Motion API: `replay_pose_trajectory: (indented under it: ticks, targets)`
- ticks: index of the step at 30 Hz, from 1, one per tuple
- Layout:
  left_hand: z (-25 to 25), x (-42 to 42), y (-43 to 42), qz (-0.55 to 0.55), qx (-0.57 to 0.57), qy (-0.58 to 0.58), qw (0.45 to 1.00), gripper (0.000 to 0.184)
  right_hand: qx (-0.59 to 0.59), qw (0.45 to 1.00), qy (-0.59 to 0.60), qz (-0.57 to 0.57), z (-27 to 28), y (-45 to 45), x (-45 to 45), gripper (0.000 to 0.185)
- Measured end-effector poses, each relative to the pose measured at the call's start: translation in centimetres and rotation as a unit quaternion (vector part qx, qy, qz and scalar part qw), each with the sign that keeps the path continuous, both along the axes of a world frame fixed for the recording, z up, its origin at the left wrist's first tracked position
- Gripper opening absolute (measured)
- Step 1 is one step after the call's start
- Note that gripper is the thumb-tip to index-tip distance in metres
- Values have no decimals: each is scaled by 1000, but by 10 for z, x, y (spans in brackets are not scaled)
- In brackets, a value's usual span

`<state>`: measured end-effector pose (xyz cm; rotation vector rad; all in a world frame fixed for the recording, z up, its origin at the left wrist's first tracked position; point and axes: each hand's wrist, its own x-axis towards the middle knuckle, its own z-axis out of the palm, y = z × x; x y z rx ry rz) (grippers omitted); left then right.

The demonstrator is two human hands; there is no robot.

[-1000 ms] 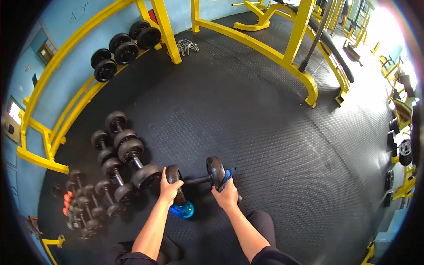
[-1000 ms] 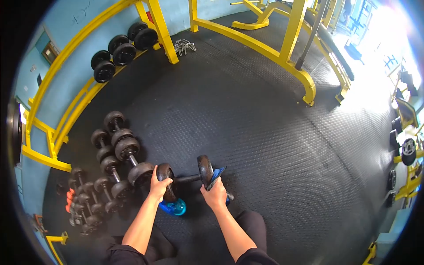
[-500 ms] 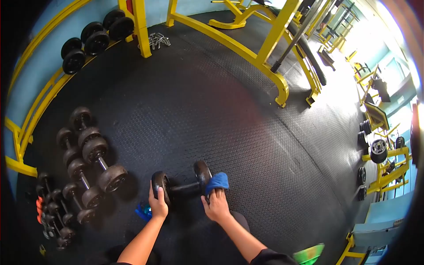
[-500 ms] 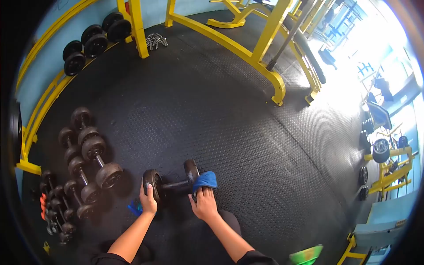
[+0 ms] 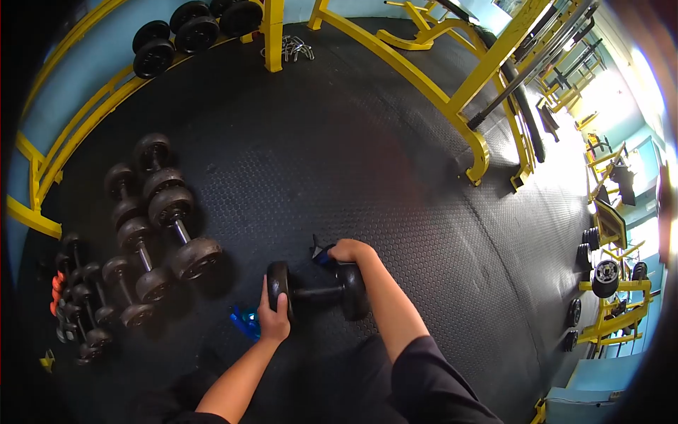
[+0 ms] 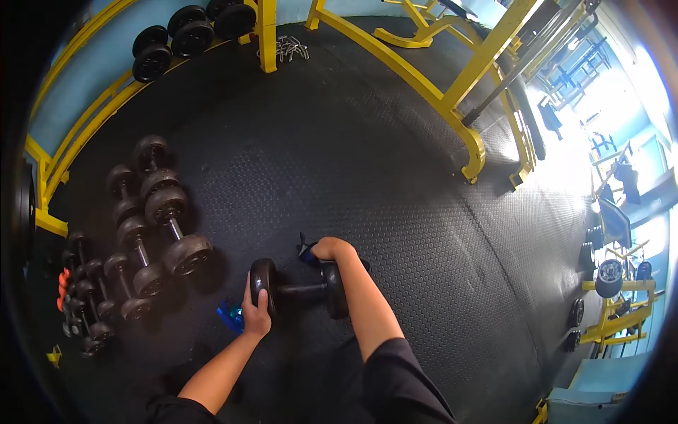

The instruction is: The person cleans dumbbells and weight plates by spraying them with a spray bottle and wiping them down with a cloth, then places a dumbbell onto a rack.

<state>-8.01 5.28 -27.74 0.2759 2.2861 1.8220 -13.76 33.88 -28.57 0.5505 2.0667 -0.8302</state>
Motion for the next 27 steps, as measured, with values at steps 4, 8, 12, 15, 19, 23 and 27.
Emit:
replay_pose_trajectory:
  ticks: [4, 8, 12, 15, 19, 23, 27]
  targets:
    - [-3, -12, 4, -4, -12, -16, 1000, 70, 157, 929, 319, -102, 28, -34, 68, 51]
    - [0, -24, 12, 0, -14, -51, 999, 71, 227, 830, 452, -236, 35, -96, 138, 67]
    - [-5, -35, 16, -2, 4, -68, 998, 72, 137, 770, 473, -406, -19, -152, 186, 87]
    - [3, -35, 18, -8, 32, -90, 995, 74, 78, 778, 363, -506, -46, -150, 198, 50]
    - [4, -34, 18, 24, 52, -150, 987, 73, -51, 797, 239, -553, -19, -144, 221, 22]
    - [-73, -37, -7, 7, 232, -343, 910, 81, -138, 776, 349, -507, 56, -172, 214, 27]
    - [-54, -29, -15, -32, 236, -388, 890, 70, -46, 890, 453, -6, 59, -185, 164, 53]
